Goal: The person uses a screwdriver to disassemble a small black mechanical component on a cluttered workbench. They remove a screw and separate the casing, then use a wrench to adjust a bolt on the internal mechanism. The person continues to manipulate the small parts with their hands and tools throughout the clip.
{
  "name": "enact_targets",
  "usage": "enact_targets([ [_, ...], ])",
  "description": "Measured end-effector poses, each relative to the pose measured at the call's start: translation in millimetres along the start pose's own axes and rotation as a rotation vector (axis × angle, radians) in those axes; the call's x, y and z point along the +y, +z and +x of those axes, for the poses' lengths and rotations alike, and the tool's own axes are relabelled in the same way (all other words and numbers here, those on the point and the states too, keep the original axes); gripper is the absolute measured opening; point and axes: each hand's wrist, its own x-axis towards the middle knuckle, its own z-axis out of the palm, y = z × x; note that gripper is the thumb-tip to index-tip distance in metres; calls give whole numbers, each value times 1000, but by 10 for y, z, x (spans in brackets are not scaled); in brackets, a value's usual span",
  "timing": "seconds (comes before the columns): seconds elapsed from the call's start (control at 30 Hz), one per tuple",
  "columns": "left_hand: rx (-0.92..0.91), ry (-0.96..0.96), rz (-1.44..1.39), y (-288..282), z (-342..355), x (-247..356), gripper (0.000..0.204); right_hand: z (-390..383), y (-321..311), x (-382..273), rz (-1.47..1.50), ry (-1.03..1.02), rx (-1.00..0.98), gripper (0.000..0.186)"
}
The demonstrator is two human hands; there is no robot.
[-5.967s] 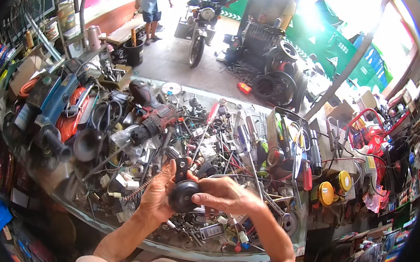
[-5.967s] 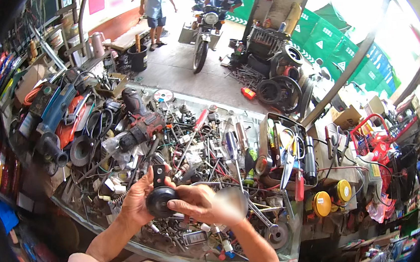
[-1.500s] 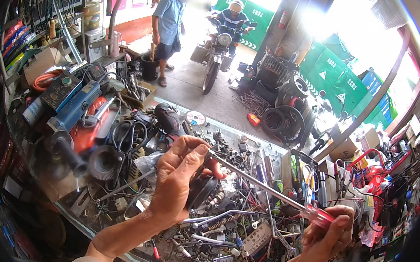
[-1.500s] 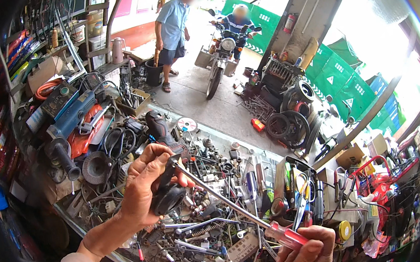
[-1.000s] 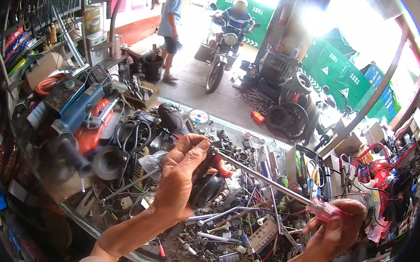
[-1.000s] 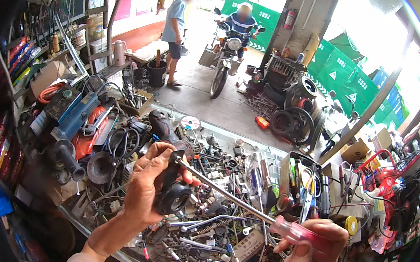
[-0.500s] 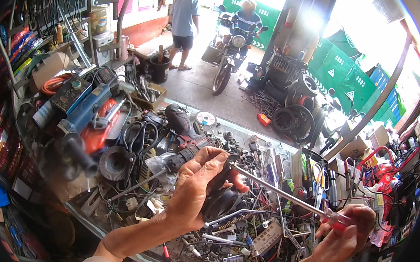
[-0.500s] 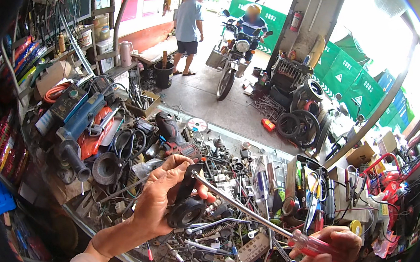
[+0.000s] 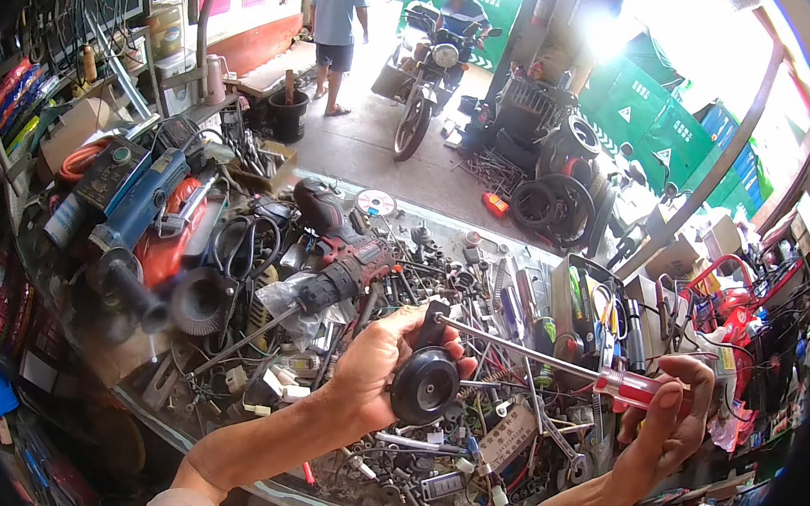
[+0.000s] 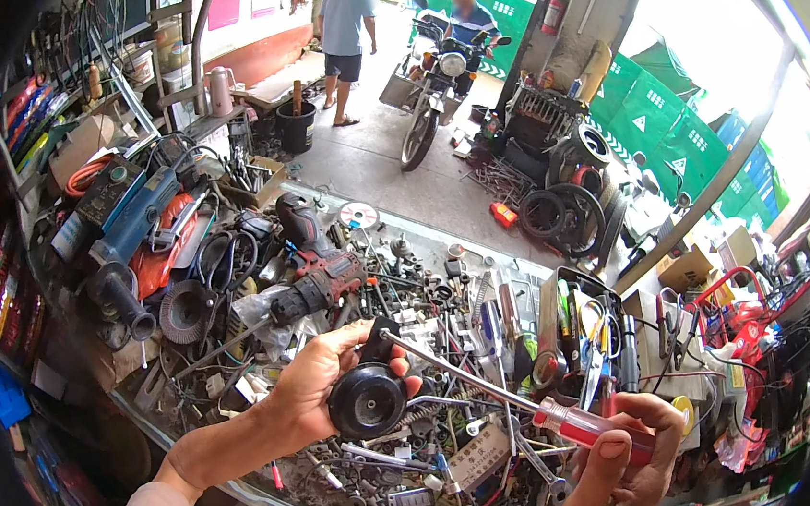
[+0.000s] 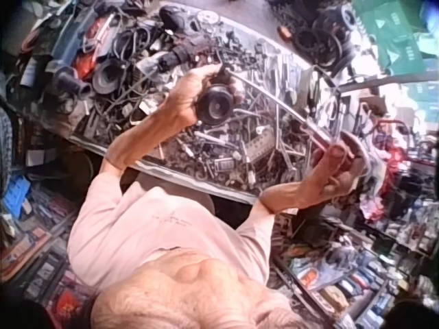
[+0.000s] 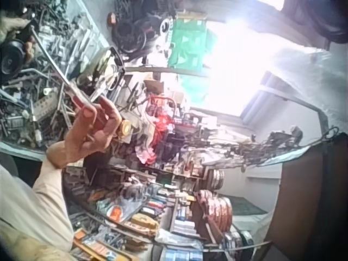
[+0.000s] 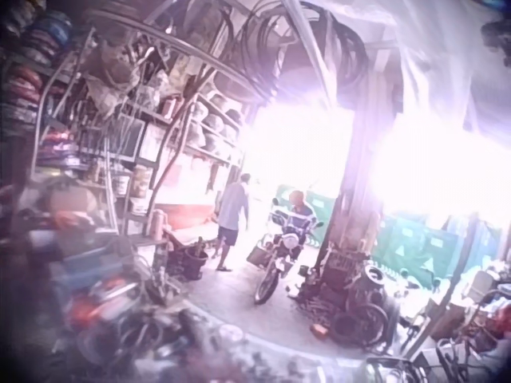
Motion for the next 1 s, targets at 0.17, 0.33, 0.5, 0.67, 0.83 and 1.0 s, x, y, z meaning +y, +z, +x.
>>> enact_targets([
  [0.17,-2,121,12,22,7,-27,17,8,86,60,87,-131,3,50],
  [0.33,-14,177,35,64,-32,5,14,-3,103,18,53,-164,-21,53],
  [0.5,-26,195,37,46,-29,-9,14,9,19,42,-29,-77,-8,51],
  [0.67,-20,218,74,83,-75,-22,16,7,78,46,82,-250,-20,55],
  [0.83,-23,177,86,80,-62,-10,17,-14,23,1,-14,-140,79,57],
  [1.0,-53,225,127,61,-72,-35,19,41,130,-77,230,-315,53,46],
])
